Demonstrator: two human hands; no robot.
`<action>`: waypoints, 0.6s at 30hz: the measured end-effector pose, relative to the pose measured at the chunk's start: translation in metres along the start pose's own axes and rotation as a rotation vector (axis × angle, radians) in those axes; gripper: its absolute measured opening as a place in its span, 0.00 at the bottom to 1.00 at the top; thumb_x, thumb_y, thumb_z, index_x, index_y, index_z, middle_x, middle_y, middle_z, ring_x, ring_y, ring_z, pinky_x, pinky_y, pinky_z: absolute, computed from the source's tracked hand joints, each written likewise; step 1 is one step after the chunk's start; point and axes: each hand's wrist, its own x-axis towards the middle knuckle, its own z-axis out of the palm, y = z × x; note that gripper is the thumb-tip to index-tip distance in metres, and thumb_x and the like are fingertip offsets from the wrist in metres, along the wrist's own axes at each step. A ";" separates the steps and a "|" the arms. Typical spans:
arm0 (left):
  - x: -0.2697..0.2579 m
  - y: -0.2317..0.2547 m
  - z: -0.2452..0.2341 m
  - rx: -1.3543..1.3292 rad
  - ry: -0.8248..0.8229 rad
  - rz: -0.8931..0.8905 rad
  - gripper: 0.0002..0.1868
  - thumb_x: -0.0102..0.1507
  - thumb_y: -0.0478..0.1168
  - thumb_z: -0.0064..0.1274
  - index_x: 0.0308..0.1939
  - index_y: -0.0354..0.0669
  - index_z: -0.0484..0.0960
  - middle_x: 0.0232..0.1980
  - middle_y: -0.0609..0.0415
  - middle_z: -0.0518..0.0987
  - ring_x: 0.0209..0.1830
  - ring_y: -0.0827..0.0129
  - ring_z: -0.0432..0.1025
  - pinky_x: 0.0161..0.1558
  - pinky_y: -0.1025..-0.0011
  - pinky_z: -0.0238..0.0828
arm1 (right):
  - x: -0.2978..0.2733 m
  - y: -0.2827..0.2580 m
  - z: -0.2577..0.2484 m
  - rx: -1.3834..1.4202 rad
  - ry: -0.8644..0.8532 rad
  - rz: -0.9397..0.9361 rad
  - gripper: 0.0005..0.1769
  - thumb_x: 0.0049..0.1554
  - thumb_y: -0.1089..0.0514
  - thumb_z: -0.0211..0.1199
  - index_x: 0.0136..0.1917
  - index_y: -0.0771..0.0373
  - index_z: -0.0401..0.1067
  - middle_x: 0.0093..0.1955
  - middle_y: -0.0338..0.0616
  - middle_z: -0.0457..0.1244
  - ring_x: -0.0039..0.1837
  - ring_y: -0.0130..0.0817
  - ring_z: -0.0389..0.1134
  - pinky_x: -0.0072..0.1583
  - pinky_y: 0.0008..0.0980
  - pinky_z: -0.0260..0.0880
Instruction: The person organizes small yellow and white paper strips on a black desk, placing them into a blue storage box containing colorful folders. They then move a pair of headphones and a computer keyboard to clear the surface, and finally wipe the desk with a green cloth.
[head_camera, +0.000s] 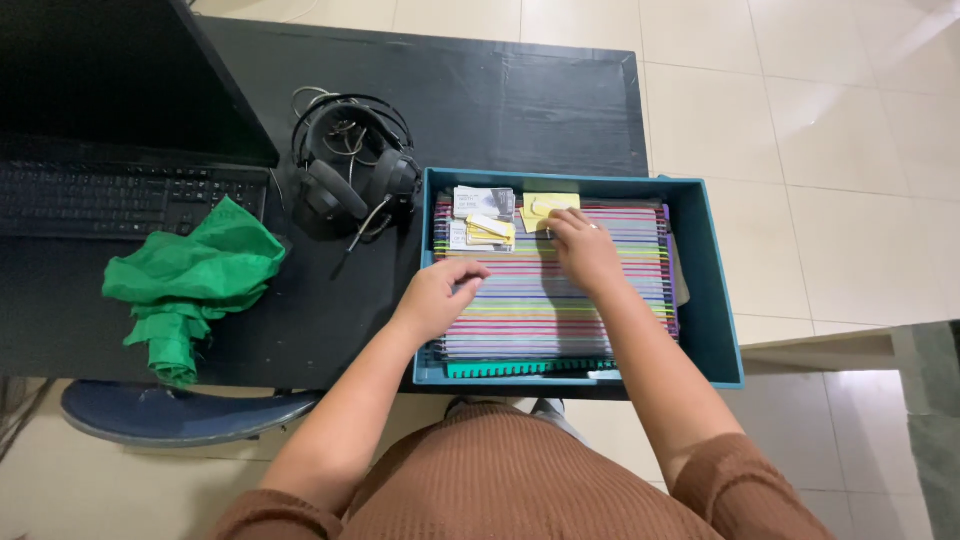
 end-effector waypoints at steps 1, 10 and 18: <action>-0.001 0.004 -0.001 0.002 -0.003 0.002 0.11 0.64 0.37 0.56 0.50 0.41 0.85 0.47 0.51 0.85 0.45 0.66 0.80 0.47 0.70 0.76 | -0.003 -0.004 -0.012 0.001 0.003 0.003 0.20 0.56 0.61 0.65 0.62 0.51 0.75 0.68 0.36 0.67 0.73 0.42 0.65 0.67 0.47 0.64; -0.008 0.001 0.004 0.172 0.092 0.194 0.10 0.62 0.38 0.55 0.46 0.43 0.85 0.47 0.51 0.84 0.48 0.58 0.79 0.48 0.66 0.77 | -0.119 -0.023 -0.106 0.186 0.073 0.353 0.12 0.60 0.54 0.64 0.55 0.59 0.78 0.59 0.48 0.70 0.63 0.46 0.70 0.63 0.42 0.69; 0.012 0.028 -0.010 0.191 -0.212 0.320 0.15 0.55 0.53 0.67 0.33 0.47 0.88 0.36 0.54 0.84 0.39 0.60 0.79 0.42 0.65 0.75 | -0.147 -0.034 -0.116 0.026 0.118 0.018 0.11 0.53 0.48 0.70 0.35 0.55 0.76 0.35 0.40 0.68 0.37 0.43 0.69 0.41 0.41 0.68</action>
